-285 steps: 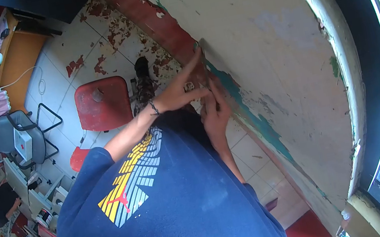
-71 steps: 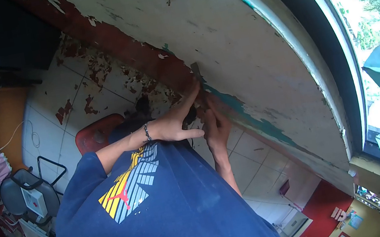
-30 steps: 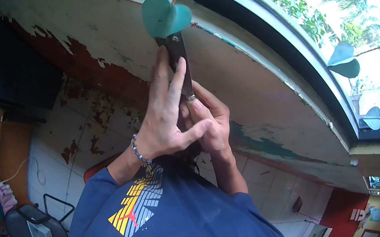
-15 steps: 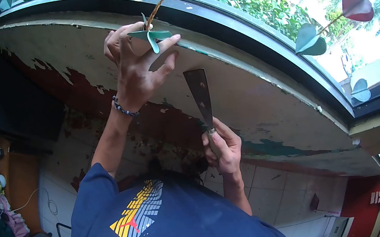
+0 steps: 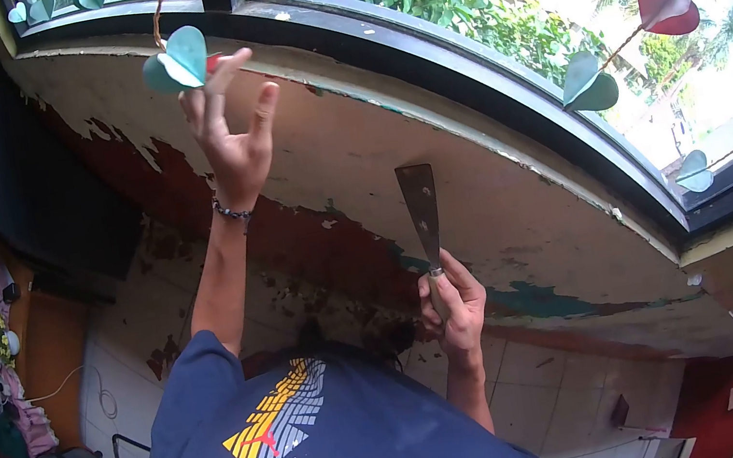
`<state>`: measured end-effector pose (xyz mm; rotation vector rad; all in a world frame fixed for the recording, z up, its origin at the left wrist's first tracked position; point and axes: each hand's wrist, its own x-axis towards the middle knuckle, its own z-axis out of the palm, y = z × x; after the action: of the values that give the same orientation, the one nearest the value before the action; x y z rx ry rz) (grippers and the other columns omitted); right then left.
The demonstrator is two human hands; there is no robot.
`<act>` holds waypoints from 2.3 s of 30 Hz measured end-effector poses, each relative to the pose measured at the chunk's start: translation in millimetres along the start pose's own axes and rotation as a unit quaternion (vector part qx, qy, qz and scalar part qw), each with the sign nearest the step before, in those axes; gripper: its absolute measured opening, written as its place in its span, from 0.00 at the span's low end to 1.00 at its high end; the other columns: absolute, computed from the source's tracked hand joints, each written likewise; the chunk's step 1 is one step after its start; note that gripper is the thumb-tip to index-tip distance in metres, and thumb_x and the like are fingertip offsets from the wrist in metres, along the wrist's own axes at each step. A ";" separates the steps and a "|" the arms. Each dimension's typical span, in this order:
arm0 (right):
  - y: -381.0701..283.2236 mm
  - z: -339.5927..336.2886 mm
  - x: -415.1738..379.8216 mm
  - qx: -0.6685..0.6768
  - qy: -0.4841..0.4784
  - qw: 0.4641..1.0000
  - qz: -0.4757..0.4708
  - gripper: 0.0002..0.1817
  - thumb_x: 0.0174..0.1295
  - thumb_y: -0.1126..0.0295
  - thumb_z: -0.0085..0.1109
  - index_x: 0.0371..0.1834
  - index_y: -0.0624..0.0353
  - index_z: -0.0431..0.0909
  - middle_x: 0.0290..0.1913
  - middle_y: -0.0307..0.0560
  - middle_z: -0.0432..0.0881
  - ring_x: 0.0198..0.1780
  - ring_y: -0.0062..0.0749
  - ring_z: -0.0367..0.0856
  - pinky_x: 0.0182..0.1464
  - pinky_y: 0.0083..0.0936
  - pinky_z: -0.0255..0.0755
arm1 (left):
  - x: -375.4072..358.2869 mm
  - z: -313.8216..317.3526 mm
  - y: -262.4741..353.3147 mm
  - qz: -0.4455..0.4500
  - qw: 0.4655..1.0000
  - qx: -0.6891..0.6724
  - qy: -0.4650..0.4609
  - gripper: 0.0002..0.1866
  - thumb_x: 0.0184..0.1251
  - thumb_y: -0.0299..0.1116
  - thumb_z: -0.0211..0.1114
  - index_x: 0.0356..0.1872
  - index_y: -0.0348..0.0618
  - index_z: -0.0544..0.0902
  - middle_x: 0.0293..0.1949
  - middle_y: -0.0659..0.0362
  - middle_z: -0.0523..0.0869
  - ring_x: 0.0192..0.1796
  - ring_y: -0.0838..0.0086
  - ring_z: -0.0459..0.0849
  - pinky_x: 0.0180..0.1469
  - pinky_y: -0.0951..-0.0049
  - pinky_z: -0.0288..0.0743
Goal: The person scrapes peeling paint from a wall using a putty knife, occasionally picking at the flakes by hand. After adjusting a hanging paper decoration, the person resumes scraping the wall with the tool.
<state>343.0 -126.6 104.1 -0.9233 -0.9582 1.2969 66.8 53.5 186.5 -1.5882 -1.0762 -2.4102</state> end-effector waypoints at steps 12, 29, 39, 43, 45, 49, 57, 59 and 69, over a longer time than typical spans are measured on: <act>-4.5 7.7 -6.7 -0.017 0.019 0.999 0.025 0.24 0.75 0.73 0.48 0.74 0.60 0.68 0.35 0.47 0.78 0.15 0.14 0.61 0.15 0.12 0.54 | 28.0 6.1 -13.6 0.259 0.942 0.104 -0.184 0.06 0.60 0.31 0.75 0.38 0.56 0.90 0.38 0.71 0.88 0.54 0.69 0.84 0.73 0.55 0.49; -1.5 -53.2 -4.4 -0.237 0.025 0.958 0.157 0.22 0.72 0.71 0.59 0.68 0.59 0.77 0.28 0.31 0.75 0.20 0.10 0.60 0.21 0.13 0.50 | -178.7 -119.9 -35.0 -0.097 0.857 0.270 -0.428 0.10 0.62 0.37 0.71 0.42 0.47 0.87 0.41 0.58 0.87 0.48 0.57 0.83 0.64 0.57 0.69; 28.7 -35.6 20.8 -0.310 -0.009 0.939 0.150 0.21 0.74 0.70 0.56 0.68 0.62 0.76 0.28 0.32 0.77 0.23 0.11 0.66 0.26 0.15 0.61 | -223.1 -83.9 23.1 -0.384 0.843 -0.066 -0.372 0.22 0.65 0.35 0.70 0.59 0.41 0.83 0.56 0.47 0.85 0.59 0.53 0.84 0.66 0.59 0.74; 68.7 -6.7 20.0 -0.235 0.021 0.961 0.147 0.22 0.75 0.70 0.55 0.69 0.64 0.75 0.31 0.33 0.80 0.28 0.12 0.70 0.30 0.15 0.68 | -240.9 -56.1 45.1 -0.281 0.880 -0.088 -0.372 0.39 0.64 0.35 0.71 0.76 0.38 0.65 0.75 0.42 0.67 0.77 0.53 0.65 0.77 0.60 0.60; 75.0 -14.4 17.2 -0.236 0.011 0.964 0.126 0.21 0.75 0.70 0.54 0.69 0.65 0.75 0.32 0.34 0.80 0.27 0.14 0.72 0.30 0.16 0.70 | -245.7 -46.7 49.5 -0.284 0.851 -0.143 -0.418 0.52 0.64 0.37 0.71 0.80 0.34 0.46 0.81 0.38 0.44 0.83 0.50 0.45 0.81 0.59 0.49; 85.6 6.5 25.4 -0.194 0.017 0.976 0.102 0.21 0.76 0.70 0.53 0.69 0.66 0.74 0.34 0.37 0.80 0.30 0.15 0.74 0.31 0.17 0.71 | -250.5 -40.8 47.1 -0.277 0.859 -0.129 -0.411 0.55 0.62 0.38 0.71 0.80 0.31 0.41 0.81 0.35 0.36 0.83 0.48 0.39 0.82 0.57 0.44; 102.9 20.7 15.5 -0.222 0.065 0.972 0.044 0.21 0.77 0.71 0.51 0.71 0.64 0.73 0.30 0.32 0.77 0.29 0.11 0.69 0.30 0.13 0.65 | -253.2 -46.8 38.0 -0.272 0.865 -0.156 -0.391 0.57 0.60 0.42 0.70 0.80 0.28 0.41 0.81 0.34 0.36 0.83 0.45 0.39 0.82 0.55 0.42; 95.0 25.0 11.9 -0.215 0.061 0.972 0.071 0.22 0.77 0.71 0.51 0.71 0.65 0.72 0.31 0.32 0.77 0.31 0.11 0.70 0.32 0.14 0.65 | -251.8 -49.9 37.3 -0.278 0.860 -0.152 -0.400 0.57 0.60 0.43 0.69 0.80 0.28 0.41 0.80 0.34 0.37 0.83 0.45 0.39 0.82 0.54 0.42; 80.1 9.3 10.9 -0.226 0.003 0.967 0.119 0.22 0.78 0.69 0.52 0.70 0.65 0.73 0.46 0.42 0.85 0.38 0.16 0.80 0.39 0.15 0.74 | -250.5 -44.1 47.5 -0.288 0.855 -0.130 -0.411 0.58 0.64 0.47 0.68 0.80 0.31 0.36 0.81 0.36 0.34 0.84 0.47 0.35 0.82 0.54 0.40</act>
<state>307.3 -110.9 32.6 -1.4273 -1.1934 1.2945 168.5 -86.0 -6.2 -2.9067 -1.5655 -2.2336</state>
